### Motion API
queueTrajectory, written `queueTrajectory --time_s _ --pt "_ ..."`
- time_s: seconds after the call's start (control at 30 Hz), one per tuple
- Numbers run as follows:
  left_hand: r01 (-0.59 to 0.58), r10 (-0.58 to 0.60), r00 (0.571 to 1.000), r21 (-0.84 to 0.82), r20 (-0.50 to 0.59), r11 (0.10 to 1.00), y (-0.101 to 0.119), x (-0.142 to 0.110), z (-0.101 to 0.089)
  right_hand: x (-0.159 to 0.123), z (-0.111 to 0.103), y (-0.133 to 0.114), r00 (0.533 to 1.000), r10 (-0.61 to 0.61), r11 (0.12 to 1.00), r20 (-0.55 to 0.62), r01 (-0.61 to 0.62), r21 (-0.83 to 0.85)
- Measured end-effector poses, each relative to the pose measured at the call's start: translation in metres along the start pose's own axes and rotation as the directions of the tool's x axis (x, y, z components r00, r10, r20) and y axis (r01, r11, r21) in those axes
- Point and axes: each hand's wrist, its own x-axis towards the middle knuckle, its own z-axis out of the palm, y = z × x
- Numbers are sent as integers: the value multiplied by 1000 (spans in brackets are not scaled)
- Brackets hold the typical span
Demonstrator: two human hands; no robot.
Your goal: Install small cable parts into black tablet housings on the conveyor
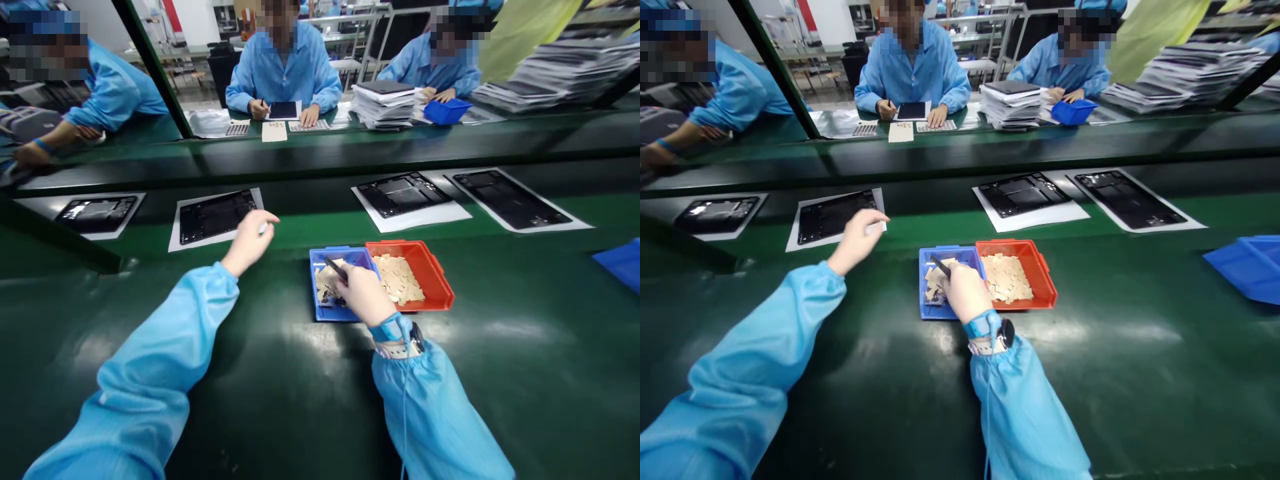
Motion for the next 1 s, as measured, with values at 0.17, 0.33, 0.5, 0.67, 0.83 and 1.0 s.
queueTrajectory --time_s 0.17,0.33,0.5,0.67,0.83,1.0 --pt "-14 70 955 -191 288 981 84 -43 18 -4 -23 5 997 -78 992 -1 78 100" --pt "22 44 915 -159 401 987 107 -43 31 -6 -34 14 991 -132 970 8 127 205" --pt "258 -91 913 -389 398 884 107 -42 39 -8 -37 16 992 -110 956 -56 121 266" --pt "279 -121 941 -522 317 806 115 -44 37 -15 -41 6 952 -77 913 -296 187 363" --pt "279 -182 959 -641 216 714 123 -44 32 -20 -47 -2 959 -114 811 -260 240 534" --pt "289 -211 957 -639 198 713 124 -44 28 -22 -48 -8 948 -64 821 -312 228 524"
